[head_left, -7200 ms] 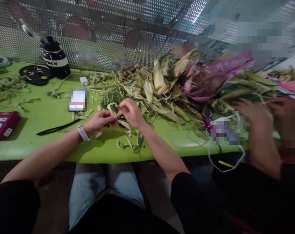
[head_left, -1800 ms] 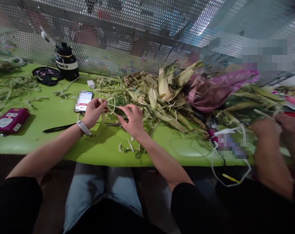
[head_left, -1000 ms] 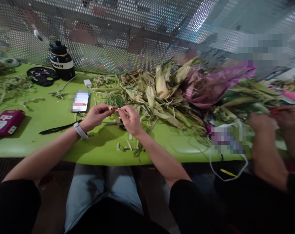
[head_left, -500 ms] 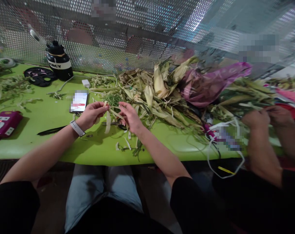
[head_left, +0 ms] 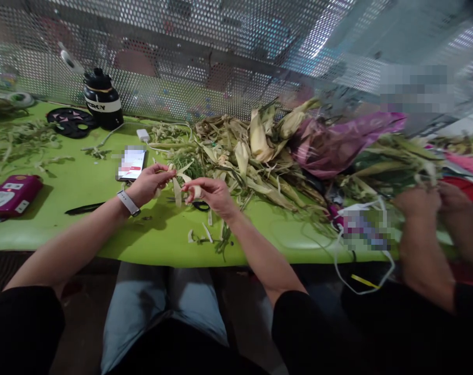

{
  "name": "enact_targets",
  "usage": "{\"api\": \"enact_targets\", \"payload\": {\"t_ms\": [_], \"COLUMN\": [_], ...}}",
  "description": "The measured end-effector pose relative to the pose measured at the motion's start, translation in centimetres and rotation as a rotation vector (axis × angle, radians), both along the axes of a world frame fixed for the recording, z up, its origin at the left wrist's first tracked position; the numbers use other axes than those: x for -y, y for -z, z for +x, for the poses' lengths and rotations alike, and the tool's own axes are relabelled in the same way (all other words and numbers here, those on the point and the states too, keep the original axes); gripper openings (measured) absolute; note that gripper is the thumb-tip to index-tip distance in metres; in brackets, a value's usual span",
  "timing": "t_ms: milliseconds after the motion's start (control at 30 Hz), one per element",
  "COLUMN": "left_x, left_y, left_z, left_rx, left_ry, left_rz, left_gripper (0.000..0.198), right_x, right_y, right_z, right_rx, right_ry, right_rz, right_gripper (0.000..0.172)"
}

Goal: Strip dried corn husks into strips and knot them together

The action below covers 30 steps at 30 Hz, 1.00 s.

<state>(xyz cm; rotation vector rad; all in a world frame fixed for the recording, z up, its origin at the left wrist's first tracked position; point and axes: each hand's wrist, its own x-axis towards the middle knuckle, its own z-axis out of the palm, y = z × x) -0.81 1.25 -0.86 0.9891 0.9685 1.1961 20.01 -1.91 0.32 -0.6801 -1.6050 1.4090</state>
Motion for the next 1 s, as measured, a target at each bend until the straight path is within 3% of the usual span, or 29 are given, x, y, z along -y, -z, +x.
{"api": "enact_targets", "payload": {"t_ms": [200,433,1000], "left_x": [1.0,1.7,1.5], "left_y": [-0.1,0.1,0.9], "left_z": [1.0,1.7,2.0], "left_rx": [-0.082,-0.200,-0.249], "left_ry": [-0.010,-0.080,-0.090], "left_rz": [0.164,0.311,0.350], "left_gripper": [0.030,0.029,0.028], "right_x": [-0.2,-0.7,0.0], "right_y": [0.6,1.9,1.1], "right_z": [-0.3,-1.0,-1.4], "right_rx": [0.183,0.158,0.122], "right_ry": [0.156,0.339,0.410], "right_rz": [-0.031,-0.054,0.024], "right_gripper": [0.045,0.042,0.039]}}
